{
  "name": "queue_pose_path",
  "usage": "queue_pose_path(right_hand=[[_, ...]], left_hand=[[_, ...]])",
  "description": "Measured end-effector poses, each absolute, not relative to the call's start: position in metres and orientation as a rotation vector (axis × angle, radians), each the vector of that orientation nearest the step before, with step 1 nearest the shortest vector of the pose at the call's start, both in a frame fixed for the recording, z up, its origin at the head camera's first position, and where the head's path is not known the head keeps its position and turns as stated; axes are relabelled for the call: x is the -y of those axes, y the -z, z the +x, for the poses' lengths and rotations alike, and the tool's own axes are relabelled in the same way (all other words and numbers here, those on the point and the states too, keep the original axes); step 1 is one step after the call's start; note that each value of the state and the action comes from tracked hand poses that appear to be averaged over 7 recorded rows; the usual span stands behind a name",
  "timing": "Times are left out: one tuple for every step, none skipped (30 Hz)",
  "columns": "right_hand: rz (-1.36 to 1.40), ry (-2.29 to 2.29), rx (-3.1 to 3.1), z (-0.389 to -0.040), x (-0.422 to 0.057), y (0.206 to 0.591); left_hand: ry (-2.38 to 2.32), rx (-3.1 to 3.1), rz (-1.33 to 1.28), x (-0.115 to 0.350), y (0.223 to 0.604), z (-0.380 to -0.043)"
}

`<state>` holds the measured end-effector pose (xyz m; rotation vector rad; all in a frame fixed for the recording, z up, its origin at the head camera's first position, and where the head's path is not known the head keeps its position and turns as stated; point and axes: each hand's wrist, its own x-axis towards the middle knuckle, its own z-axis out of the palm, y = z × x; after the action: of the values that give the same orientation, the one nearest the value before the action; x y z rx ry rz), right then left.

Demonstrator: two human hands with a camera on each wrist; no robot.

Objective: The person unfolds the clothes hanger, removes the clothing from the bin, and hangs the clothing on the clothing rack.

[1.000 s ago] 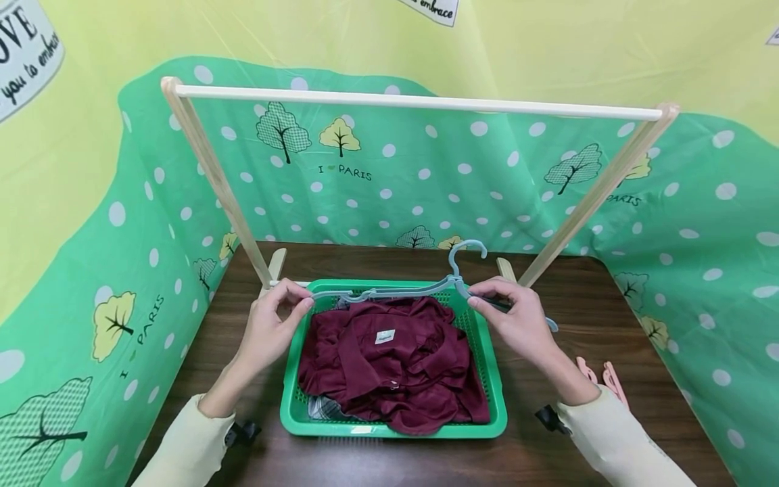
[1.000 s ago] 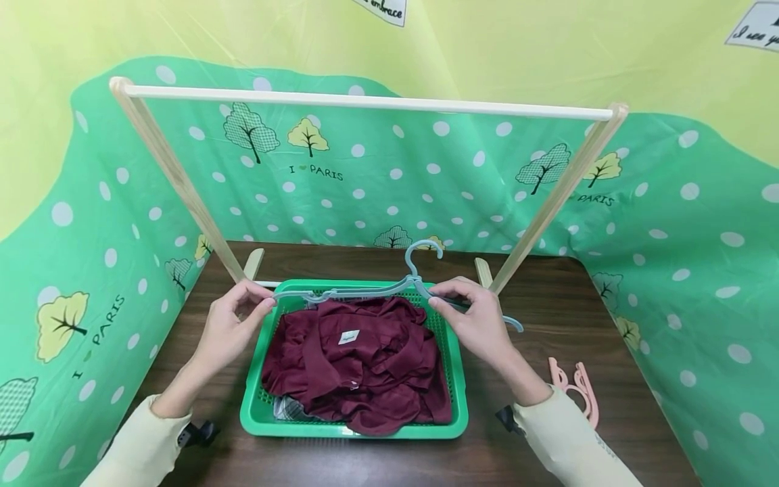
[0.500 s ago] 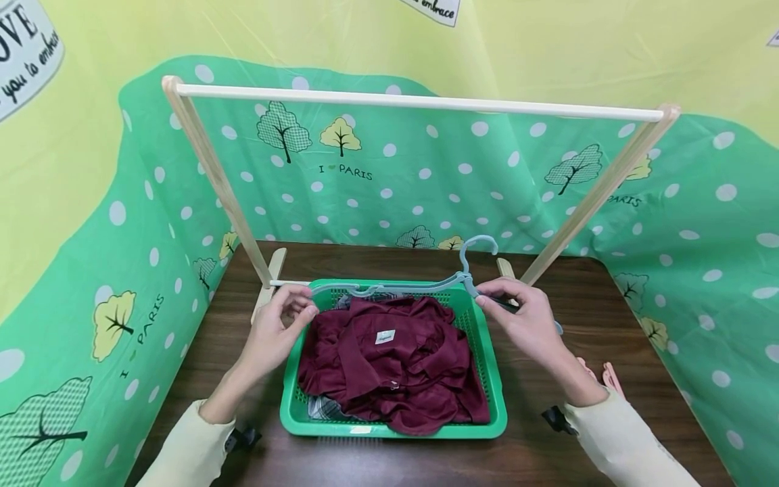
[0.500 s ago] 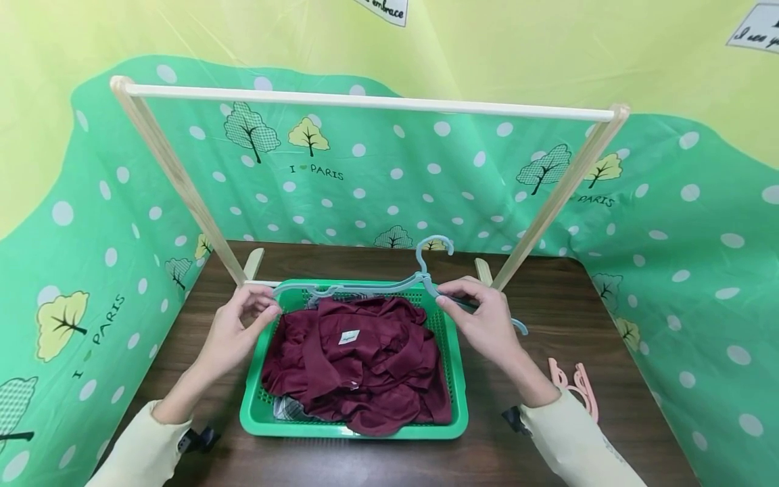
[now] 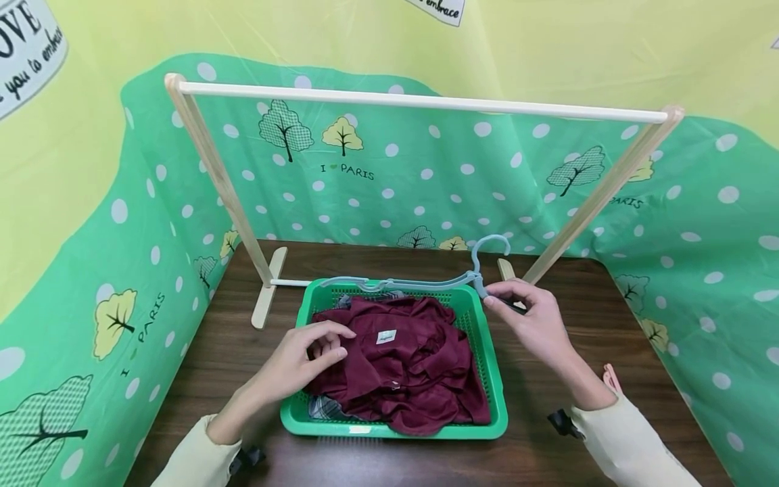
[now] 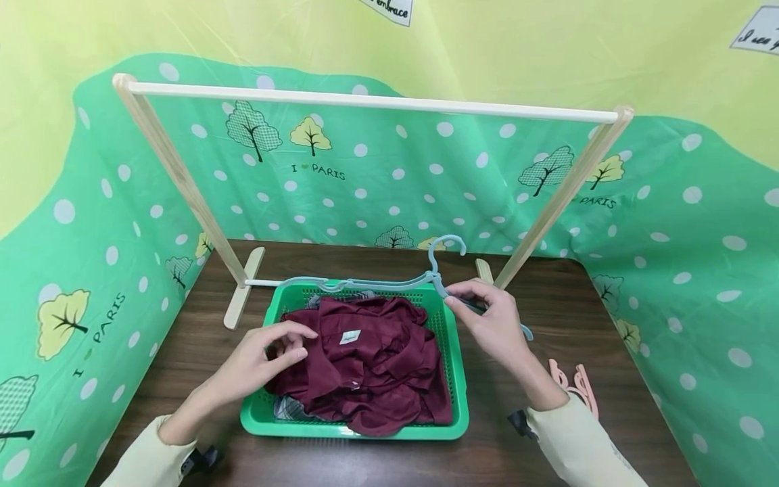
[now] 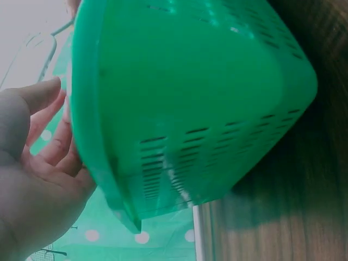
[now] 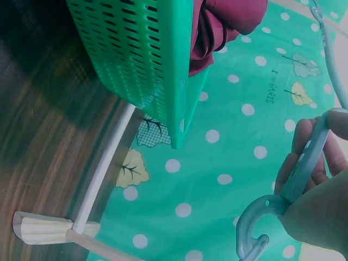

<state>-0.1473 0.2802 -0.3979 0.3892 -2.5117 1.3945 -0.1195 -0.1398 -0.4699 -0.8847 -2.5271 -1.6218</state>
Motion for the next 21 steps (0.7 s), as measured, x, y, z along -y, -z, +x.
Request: queue_pose_path(right_hand=[[0.388,-1.393,2.513,-0.147,-0.28,0.398],[0.388,-1.391,2.514,-0.147,-0.281,0.398],[0.386,-1.389,2.516,-0.147,-0.281,0.399],[0.383,-1.39,2.517,-0.147,-0.281,0.399],[0.381,-1.389,2.519,-0.147,-0.281,0.399],[0.381,-1.388,2.52,-0.147,-0.282,0.399],[0.379,-1.385,2.522,-0.147,-0.282,0.4],[0.377,-1.385,2.523,-0.147,-0.282,0.4],[0.376,-1.384,2.525,-0.147,-0.282,0.4],[0.376,-1.384,2.526,-0.147,-0.283,0.4],[0.376,-1.382,2.527,-0.147,-0.283,0.401],[0.376,-1.383,2.527,-0.147,-0.283,0.401],[0.377,-1.381,2.527,-0.147,-0.284,0.401],[0.379,-1.382,2.526,-0.146,-0.284,0.402],[0.381,-1.383,2.524,-0.146,-0.284,0.402],[0.385,-1.384,2.521,-0.146,-0.285,0.402],[0.386,-1.387,2.517,-0.146,-0.285,0.403],[0.386,-1.393,2.514,-0.145,-0.286,0.404],[0.386,-1.399,2.512,-0.145,-0.286,0.404],[0.385,-1.404,2.512,-0.144,-0.287,0.404],[0.383,-1.405,2.514,-0.143,-0.288,0.405]], left_hand=[[1.624,2.538,-0.892,0.139,0.471,-0.119],[1.63,2.552,-0.893,0.138,0.471,-0.118],[1.639,2.564,-0.895,0.137,0.472,-0.118],[1.648,2.572,-0.901,0.136,0.473,-0.118],[1.657,2.581,-0.906,0.136,0.473,-0.117],[1.66,2.587,-0.914,0.135,0.474,-0.117],[1.66,2.591,-0.926,0.134,0.475,-0.117],[1.661,2.593,-0.939,0.133,0.475,-0.117],[1.655,2.595,-0.953,0.133,0.476,-0.116],[1.649,2.595,-0.965,0.132,0.477,-0.116],[1.641,2.596,-0.973,0.132,0.477,-0.116],[1.629,2.596,-0.979,0.131,0.478,-0.116],[1.622,2.595,-0.979,0.131,0.479,-0.116],[1.616,2.598,-0.973,0.131,0.479,-0.116],[1.609,2.599,-0.963,0.131,0.479,-0.116],[1.601,2.6,-0.952,0.131,0.48,-0.116],[1.593,2.6,-0.941,0.131,0.48,-0.116],[1.581,2.598,-0.933,0.131,0.481,-0.116],[1.568,2.596,-0.927,0.132,0.481,-0.115],[1.552,2.592,-0.923,0.132,0.481,-0.116],[1.538,2.584,-0.922,0.133,0.48,-0.116]])
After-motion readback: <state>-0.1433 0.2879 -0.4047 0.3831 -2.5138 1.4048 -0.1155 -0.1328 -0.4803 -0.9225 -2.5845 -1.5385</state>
